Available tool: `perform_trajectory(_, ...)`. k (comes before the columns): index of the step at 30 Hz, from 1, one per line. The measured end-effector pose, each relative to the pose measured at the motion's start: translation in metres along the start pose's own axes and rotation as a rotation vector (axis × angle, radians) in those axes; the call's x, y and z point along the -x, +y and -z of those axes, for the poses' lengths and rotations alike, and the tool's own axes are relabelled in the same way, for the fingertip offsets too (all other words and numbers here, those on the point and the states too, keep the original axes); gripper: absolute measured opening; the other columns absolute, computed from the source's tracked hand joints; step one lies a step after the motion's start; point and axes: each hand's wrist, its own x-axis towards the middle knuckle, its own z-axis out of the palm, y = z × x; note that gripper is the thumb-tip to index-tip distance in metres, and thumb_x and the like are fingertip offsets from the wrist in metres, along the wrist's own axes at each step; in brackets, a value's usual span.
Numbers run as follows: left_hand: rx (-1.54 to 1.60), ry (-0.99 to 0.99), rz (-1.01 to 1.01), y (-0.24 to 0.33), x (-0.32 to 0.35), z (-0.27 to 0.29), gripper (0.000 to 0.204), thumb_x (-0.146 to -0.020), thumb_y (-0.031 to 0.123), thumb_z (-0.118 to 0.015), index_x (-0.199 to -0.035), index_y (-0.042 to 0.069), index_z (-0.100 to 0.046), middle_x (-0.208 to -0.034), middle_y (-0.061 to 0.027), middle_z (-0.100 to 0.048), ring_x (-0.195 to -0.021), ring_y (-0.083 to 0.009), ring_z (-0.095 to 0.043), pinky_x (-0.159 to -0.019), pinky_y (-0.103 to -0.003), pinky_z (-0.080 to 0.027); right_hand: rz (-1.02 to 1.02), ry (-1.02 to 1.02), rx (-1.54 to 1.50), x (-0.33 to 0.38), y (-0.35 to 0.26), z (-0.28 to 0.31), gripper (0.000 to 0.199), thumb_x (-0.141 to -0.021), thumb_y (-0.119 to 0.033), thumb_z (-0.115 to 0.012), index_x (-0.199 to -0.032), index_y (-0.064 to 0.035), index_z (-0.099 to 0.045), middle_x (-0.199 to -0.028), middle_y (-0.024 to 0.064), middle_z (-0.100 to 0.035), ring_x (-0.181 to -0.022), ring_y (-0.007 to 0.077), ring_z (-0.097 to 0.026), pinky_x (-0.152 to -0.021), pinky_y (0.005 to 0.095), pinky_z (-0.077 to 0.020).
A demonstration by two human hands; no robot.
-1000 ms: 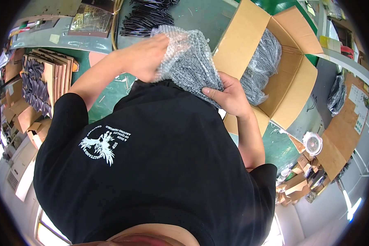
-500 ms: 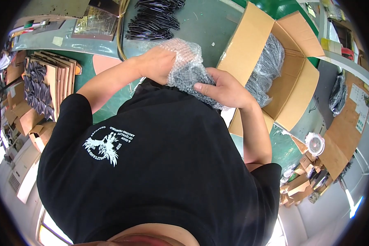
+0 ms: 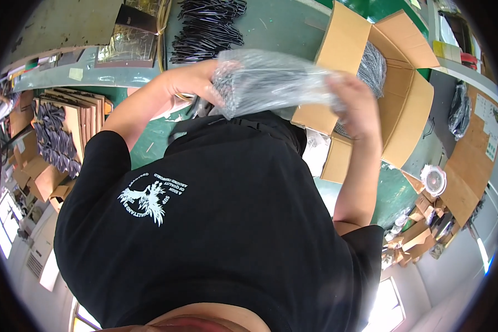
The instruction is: Unpack bicycle saddles from a cardboard box using a utility knife and organize them on a workbench.
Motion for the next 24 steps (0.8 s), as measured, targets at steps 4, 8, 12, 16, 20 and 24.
perform_trajectory(4,0.328,0.166,-0.099,-0.029,0.017,0.048,0.079,-0.072,-0.001,-0.075,-0.145,-0.004,-0.044,-0.135,-0.0096,-0.052,-0.118,-0.016,-0.051,-0.1,-0.026,-0.045,0.171,0.33,-0.361,0.002,-0.002,0.106,0.024,-0.095,-0.024,-0.073,-0.11,-0.0064,-0.068,-0.084,-0.0004,-0.066,-0.053,0.0054,-0.05,-0.045,0.0219,-0.0325)
perform_trajectory(8,-0.51,0.587,0.033,-0.046,0.018,0.101,0.064,-0.07,0.003,-0.069,-0.132,0.003,-0.054,-0.093,-0.0104,-0.066,-0.089,-0.0221,-0.064,-0.088,-0.032,-0.047,0.309,0.275,-0.546,0.05,0.04,0.217,0.027,-0.095,-0.018,-0.072,-0.114,-0.0009,-0.064,-0.09,0.0039,-0.068,-0.06,0.0088,-0.055,-0.049,0.0241,-0.0359)
perform_trajectory(12,-1.155,0.605,-0.027,-0.062,-0.004,0.148,0.069,-0.063,0.003,-0.074,-0.129,0.004,-0.054,-0.105,-0.0192,-0.068,-0.1,-0.0404,-0.063,-0.09,-0.046,-0.047,0.496,0.739,-0.613,0.082,0.057,0.208,0.038,-0.097,-0.016,-0.066,-0.127,0.0056,-0.058,-0.123,0.017,-0.068,-0.109,0.0265,-0.068,-0.086,0.0366,-0.0563)
perform_trajectory(16,-1.306,0.387,-0.016,-0.088,-0.027,0.172,0.069,-0.065,0.005,-0.077,-0.13,0.006,-0.055,-0.11,-0.0167,-0.067,-0.11,-0.0388,-0.06,-0.096,-0.046,-0.045,0.5,0.778,-0.725,0.124,0.104,0.247,0.057,-0.097,-0.015,-0.06,-0.146,0.0102,-0.043,-0.141,0.0232,-0.058,-0.129,0.0399,-0.057,-0.104,0.0488,-0.0512)
perform_trajectory(20,-1.211,0.384,0.155,-0.1,-0.034,0.174,0.07,-0.065,0.009,-0.08,-0.131,0.007,-0.055,-0.113,-0.0177,-0.065,-0.113,-0.0407,-0.058,-0.103,-0.047,-0.044,0.389,1.028,-0.77,0.173,0.172,0.294,0.051,-0.1,-0.017,-0.056,-0.142,0.0098,-0.048,-0.141,0.0242,-0.058,-0.128,0.0406,-0.057,-0.106,0.0497,-0.0497)
perform_trajectory(24,-1.352,0.463,0.11,-0.099,-0.044,0.179,0.078,-0.066,0.017,-0.081,-0.138,0.006,-0.053,-0.136,-0.0199,-0.057,-0.132,-0.0387,-0.05,-0.113,-0.045,-0.041,0.351,1.231,-0.777,0.227,0.283,0.344,0.045,-0.102,-0.016,-0.05,-0.142,0.005,-0.051,-0.141,0.0198,-0.06,-0.125,0.037,-0.06,-0.104,0.0501,-0.0504)
